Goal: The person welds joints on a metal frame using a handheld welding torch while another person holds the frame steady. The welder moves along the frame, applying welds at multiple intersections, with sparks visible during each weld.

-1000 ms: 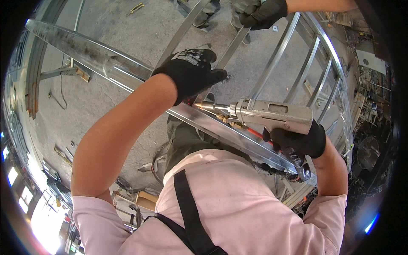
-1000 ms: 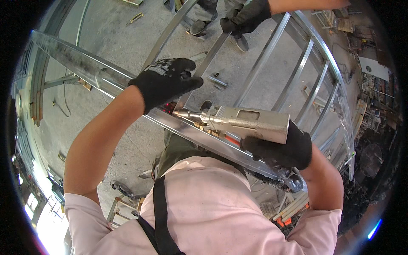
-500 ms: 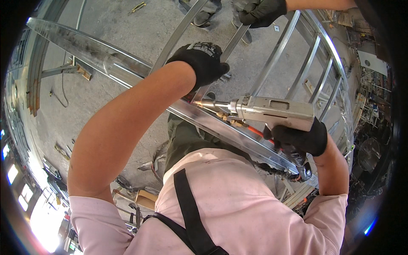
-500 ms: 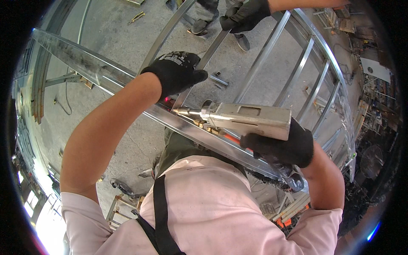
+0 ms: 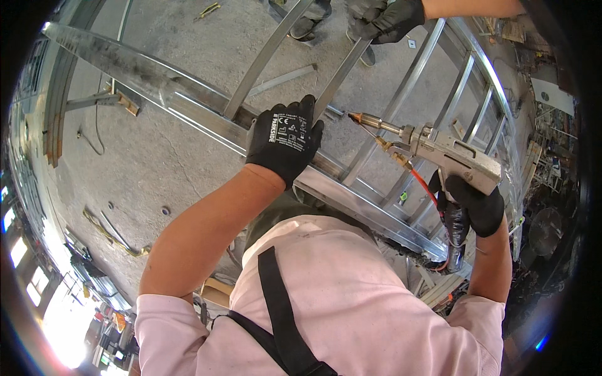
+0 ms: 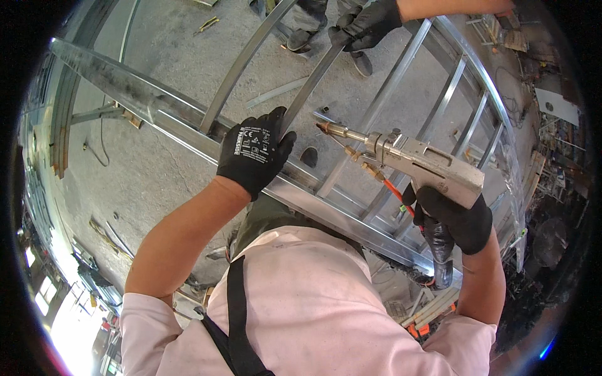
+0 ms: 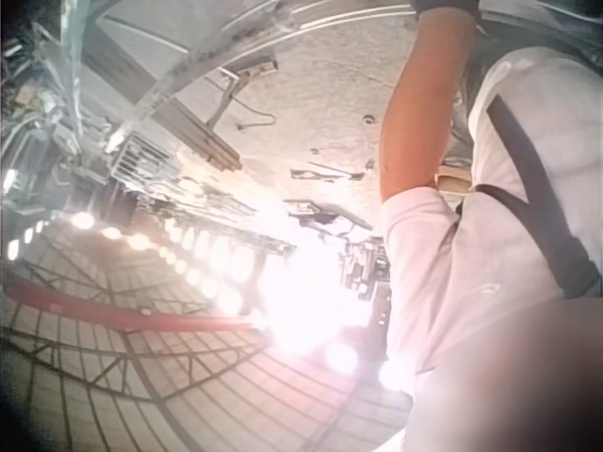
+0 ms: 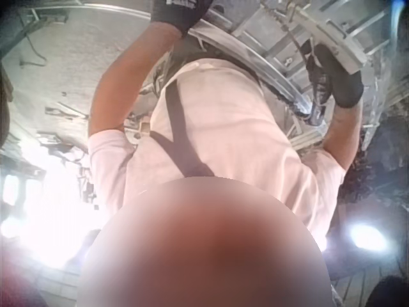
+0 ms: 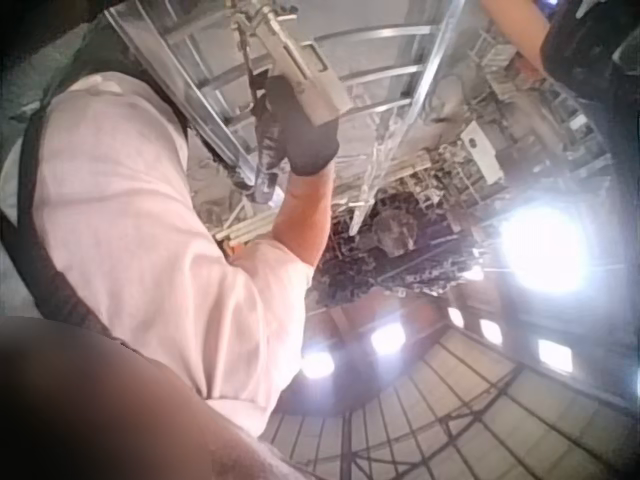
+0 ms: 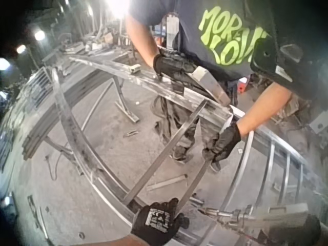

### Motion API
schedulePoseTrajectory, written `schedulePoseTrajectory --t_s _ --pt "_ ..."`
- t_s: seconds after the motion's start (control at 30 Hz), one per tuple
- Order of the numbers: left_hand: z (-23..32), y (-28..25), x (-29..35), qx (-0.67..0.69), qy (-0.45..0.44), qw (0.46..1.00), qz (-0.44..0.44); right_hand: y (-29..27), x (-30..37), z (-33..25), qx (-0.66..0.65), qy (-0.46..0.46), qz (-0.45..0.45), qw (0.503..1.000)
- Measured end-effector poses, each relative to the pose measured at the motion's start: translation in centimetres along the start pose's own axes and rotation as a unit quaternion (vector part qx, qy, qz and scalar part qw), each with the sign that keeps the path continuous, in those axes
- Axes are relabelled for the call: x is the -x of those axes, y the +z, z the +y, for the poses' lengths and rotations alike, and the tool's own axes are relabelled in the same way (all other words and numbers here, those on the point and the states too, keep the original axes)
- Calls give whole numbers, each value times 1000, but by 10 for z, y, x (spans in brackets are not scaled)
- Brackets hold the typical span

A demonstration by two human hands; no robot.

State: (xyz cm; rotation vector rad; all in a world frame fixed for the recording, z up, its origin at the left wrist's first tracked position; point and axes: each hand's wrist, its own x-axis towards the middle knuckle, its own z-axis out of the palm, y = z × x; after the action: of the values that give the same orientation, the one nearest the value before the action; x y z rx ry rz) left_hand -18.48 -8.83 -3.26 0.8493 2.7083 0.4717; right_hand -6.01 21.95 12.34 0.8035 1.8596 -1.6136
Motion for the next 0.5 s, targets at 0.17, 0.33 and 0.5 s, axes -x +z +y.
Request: schedulePoseTrajectory --t_s 0.17,0.33,0.5 --pt "1 -3 -2 19 -17 999 -33 0 0 -2 -9 12 2 1000" --pt "3 -5 -1 25 -35 998 -46 -2 -4 0 2 0 -16 1000" --pt "2 -4 -2 30 -32 998 -47 -1 -2 1 -7 6 -12 1000"
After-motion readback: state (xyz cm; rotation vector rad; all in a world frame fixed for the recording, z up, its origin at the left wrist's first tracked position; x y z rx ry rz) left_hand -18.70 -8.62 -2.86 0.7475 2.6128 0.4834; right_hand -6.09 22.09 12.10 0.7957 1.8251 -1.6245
